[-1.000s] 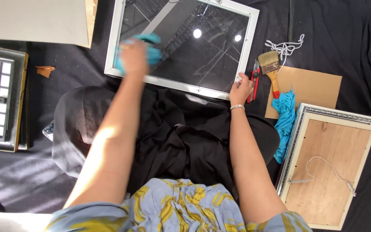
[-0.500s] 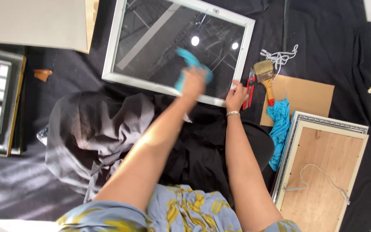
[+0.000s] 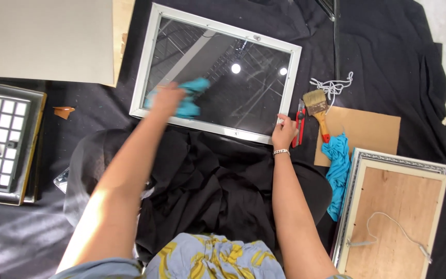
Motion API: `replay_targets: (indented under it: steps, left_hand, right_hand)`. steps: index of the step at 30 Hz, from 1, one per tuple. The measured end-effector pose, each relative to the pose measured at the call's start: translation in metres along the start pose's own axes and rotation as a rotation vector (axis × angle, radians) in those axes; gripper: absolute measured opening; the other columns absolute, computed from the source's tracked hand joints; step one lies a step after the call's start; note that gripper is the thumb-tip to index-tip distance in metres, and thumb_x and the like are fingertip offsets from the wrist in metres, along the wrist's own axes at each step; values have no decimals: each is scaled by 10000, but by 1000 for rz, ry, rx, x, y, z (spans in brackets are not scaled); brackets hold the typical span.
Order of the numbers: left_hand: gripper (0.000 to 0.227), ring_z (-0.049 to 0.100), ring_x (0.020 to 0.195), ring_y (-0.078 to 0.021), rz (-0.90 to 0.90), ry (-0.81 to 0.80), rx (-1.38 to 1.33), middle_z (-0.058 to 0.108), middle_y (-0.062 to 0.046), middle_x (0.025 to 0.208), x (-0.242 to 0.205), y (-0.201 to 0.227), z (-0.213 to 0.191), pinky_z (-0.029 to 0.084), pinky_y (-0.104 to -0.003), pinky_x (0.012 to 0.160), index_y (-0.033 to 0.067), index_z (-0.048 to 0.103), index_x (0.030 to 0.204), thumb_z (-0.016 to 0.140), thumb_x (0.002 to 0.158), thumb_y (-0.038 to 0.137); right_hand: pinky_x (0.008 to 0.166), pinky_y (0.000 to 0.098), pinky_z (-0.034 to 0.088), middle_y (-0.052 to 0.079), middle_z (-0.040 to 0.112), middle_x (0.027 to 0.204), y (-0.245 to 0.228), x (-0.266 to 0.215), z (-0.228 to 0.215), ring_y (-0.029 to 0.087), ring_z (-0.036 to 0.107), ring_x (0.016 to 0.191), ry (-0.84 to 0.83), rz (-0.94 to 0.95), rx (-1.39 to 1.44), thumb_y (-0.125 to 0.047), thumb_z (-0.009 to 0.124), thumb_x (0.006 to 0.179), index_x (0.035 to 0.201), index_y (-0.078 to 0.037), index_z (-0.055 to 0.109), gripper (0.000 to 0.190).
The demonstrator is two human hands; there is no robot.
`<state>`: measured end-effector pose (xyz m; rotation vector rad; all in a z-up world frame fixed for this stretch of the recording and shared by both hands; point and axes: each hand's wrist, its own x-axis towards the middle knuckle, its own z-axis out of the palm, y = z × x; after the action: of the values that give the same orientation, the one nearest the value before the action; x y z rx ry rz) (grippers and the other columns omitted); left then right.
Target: Wiping the glass surface of a picture frame with a blue cloth to remove dust and marks.
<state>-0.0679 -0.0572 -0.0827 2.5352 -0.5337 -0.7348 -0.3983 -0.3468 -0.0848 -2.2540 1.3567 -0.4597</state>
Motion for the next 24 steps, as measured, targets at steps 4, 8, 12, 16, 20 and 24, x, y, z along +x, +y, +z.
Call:
replay_targets:
  steps: [4, 8, 12, 16, 20, 24]
  left_hand:
    - [221, 598, 1077, -374, 116, 124, 540, 568, -30, 1177, -34, -35, -81, 632, -481, 720, 314, 712, 1051, 649, 948, 129]
    - [245, 632, 1020, -364, 101, 295, 493, 547, -107, 1147, -37, 1, -45, 635, -457, 755, 210, 695, 1155, 640, 952, 85]
    - [420, 651, 1144, -535, 257, 284, 654, 634, -332, 1269, -28, 82, 54, 460, -672, 1029, 41, 631, 1314, 645, 905, 135]
    - [489, 661, 1140, -519, 438, 218, 387, 641, -365, 1249, -68, 191, 125, 497, -641, 1029, -38, 637, 1302, 711, 916, 254]
    - [270, 620, 1141, -390, 876, 232, 320, 636, -141, 1149, -77, 217, 159, 512, -474, 994, 137, 675, 1145, 646, 882, 80]
    - [221, 662, 1155, -276, 883, 262, 274, 700, -76, 1138, -56, 194, 107, 547, -396, 990, 179, 700, 1071, 591, 931, 48]
  right_hand:
    - [978, 320, 350, -22, 499, 958, -30, -4, -10, 164, 571, 1012, 54, 14, -8, 18, 643, 847, 1150, -270, 670, 419]
    - [1058, 436, 364, 96, 488, 1277, -37, -4, 0, 313, 504, 1213, 195, -13, -58, 0, 702, 827, 1371, -162, 579, 581]
    - [1021, 472, 380, 154, 532, 1305, -22, 1, 16, 374, 531, 1157, 231, -122, -75, -11, 675, 865, 1426, -64, 560, 575]
    - [992, 454, 378, 143, 545, 1287, -19, 3, 16, 366, 532, 1121, 272, -176, -56, -57, 627, 902, 1446, -69, 558, 548]
    - [971, 445, 392, 54, 554, 1322, -28, 7, 13, 305, 524, 1154, 279, -146, -158, -171, 589, 934, 1443, -152, 579, 510]
    - [1020, 441, 405, -44, 524, 1466, -37, 19, 8, 247, 494, 1284, 217, -93, -265, -321, 518, 1003, 1488, -252, 550, 491]
